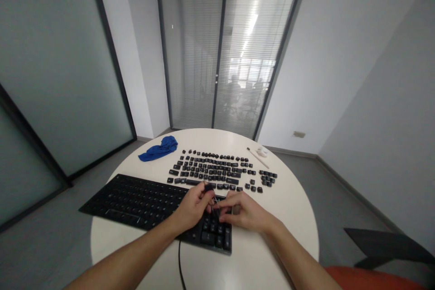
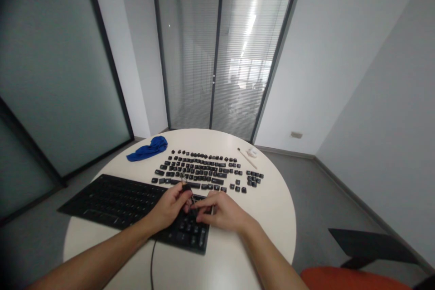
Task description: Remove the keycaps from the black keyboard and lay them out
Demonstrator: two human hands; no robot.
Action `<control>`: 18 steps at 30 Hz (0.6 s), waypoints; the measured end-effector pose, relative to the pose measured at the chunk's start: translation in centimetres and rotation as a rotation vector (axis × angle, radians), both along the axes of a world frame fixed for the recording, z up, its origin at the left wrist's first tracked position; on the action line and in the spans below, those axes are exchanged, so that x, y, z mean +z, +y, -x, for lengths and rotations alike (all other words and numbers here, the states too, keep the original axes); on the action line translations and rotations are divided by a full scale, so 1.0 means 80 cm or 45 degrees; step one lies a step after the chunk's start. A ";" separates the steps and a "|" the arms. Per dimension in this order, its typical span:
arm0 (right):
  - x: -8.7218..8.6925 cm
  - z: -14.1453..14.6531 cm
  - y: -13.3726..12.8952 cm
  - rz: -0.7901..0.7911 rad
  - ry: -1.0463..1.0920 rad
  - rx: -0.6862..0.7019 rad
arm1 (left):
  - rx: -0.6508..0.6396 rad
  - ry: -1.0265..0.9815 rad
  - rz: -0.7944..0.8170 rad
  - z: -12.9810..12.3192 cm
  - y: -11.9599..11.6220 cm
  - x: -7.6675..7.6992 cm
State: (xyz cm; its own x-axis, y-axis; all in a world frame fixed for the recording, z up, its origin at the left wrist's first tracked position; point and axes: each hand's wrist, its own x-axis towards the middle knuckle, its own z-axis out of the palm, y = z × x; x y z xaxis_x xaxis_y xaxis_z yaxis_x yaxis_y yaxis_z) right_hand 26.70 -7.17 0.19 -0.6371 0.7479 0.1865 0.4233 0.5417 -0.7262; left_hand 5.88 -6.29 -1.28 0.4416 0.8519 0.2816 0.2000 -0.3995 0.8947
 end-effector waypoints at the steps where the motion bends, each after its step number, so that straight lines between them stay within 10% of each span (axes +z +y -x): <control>1: -0.001 0.001 0.000 -0.001 -0.017 -0.019 | 0.005 -0.049 0.041 -0.001 0.000 0.001; 18: -0.013 0.010 -0.001 0.068 0.029 -0.303 | 0.026 0.117 -0.227 -0.003 0.003 -0.004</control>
